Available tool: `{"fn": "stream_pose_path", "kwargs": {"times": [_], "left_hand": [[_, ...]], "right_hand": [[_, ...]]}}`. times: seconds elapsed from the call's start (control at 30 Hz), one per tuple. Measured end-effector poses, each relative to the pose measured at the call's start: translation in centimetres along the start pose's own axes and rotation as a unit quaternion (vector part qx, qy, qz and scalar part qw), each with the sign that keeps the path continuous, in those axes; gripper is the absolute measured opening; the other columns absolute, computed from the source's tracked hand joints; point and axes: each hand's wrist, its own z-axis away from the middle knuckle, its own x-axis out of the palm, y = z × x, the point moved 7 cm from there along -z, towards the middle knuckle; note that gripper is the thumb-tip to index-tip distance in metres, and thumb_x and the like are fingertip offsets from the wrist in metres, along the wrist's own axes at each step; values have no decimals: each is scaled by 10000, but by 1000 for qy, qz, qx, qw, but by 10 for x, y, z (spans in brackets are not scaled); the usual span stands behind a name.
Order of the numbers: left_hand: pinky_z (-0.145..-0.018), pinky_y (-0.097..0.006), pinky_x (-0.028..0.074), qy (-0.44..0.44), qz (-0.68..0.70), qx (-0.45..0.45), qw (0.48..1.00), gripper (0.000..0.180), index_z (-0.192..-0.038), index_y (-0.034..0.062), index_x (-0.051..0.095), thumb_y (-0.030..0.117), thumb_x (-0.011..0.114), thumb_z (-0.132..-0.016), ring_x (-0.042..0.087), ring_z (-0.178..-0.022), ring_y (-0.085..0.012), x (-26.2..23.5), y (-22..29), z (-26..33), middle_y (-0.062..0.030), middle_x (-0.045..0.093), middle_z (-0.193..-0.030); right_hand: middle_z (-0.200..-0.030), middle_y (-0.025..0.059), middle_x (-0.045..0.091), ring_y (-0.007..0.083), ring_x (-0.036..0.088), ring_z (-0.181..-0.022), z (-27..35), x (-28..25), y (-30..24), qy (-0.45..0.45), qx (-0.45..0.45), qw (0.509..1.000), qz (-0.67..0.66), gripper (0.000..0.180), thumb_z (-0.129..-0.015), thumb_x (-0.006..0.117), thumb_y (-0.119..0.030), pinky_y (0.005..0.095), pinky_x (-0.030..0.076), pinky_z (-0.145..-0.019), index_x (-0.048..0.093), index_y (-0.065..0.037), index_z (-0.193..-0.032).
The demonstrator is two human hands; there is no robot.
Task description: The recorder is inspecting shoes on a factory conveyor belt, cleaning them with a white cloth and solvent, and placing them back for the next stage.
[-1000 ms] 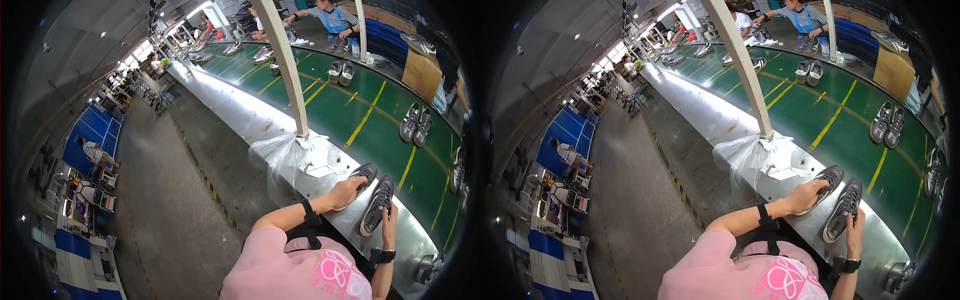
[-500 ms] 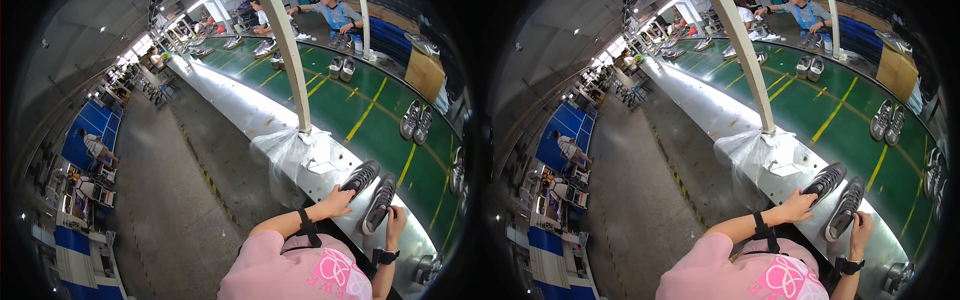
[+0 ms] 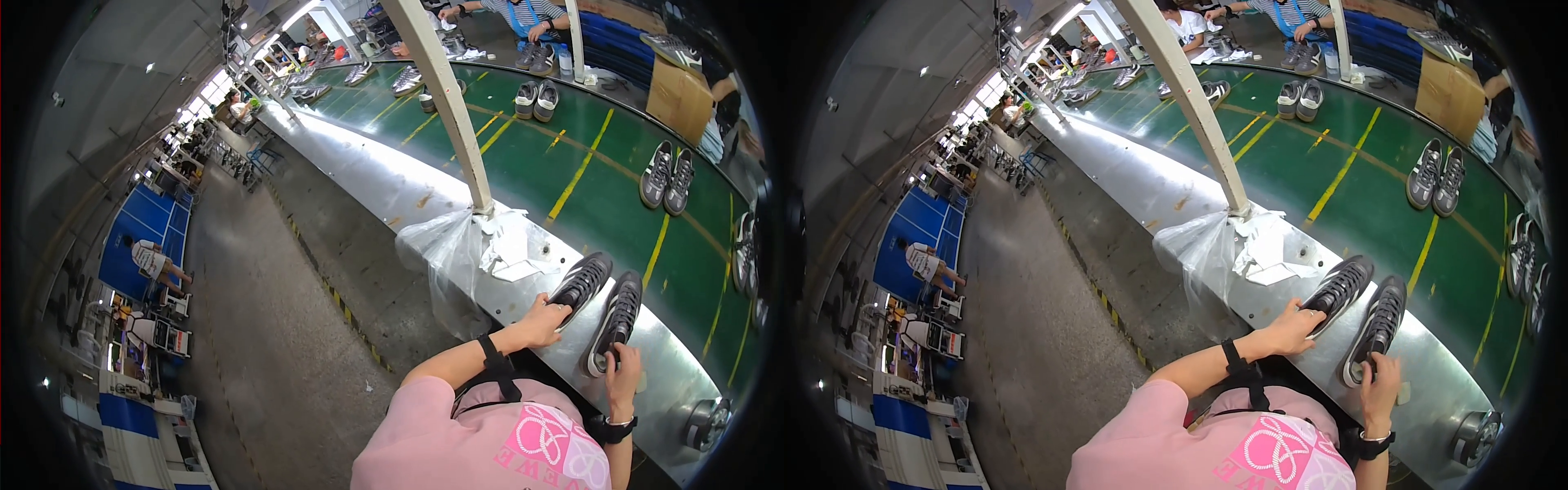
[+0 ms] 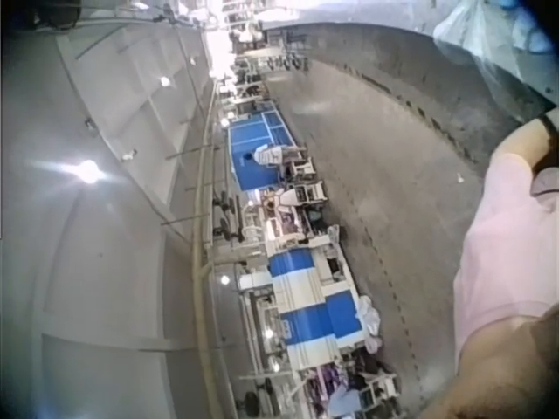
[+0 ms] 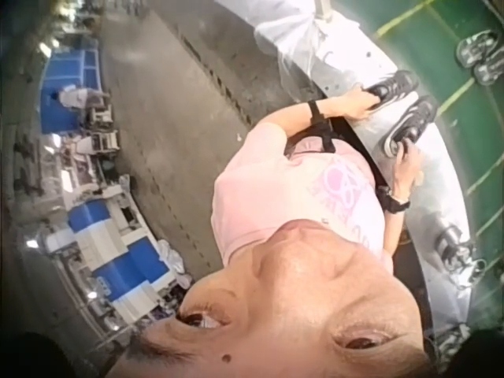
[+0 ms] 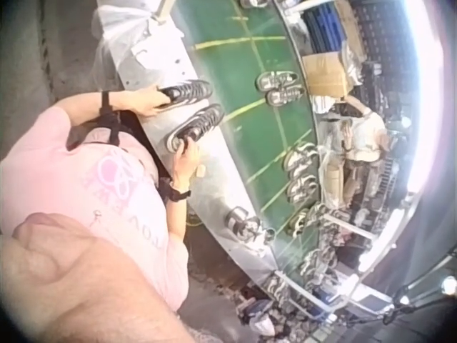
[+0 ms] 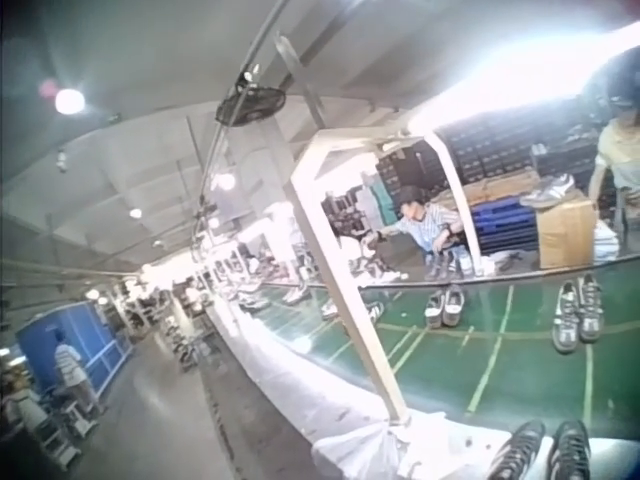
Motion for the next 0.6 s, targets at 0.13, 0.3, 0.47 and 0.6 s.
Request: {"fn": "stream_pose_path", "kwargs": {"times": [0.13,0.3,0.47,0.6], "left_hand": [[-1025,-506,283,55,25,12,998,440,-1131,64,565,199,755,-757,627,-1002,-298,-7,4,-5,-120,642,-978],[-991,-514,308,80,55,-3,995,386,-1124,62,599,206,720,-788,646,-1032,-275,-2,31,-15,-126,680,-1032],[-974,-511,323,63,-11,2,998,408,-1156,29,583,256,706,-840,645,-1044,-291,4,52,-11,-140,681,-1050],[-929,-424,415,160,117,70,978,346,-1107,47,658,239,762,-839,662,-975,-301,-22,40,1,-126,713,-1034]], "right_hand": [[-1098,183,659,371,566,-1005,9,-4,-20,-6,-34,999,0,241,-877,609,-37,430,471,-893,663,32,-1102],[-941,170,636,365,557,-939,-13,20,-30,-79,-74,992,69,279,-852,683,-233,436,474,-852,674,40,-910],[-929,213,648,371,609,-913,-22,37,-18,-148,-45,980,129,474,-892,662,-399,430,510,-819,667,75,-894],[-1076,203,655,370,624,-995,-7,19,-27,-67,-44,993,83,396,-878,700,-288,420,520,-864,660,81,-1016]]}}
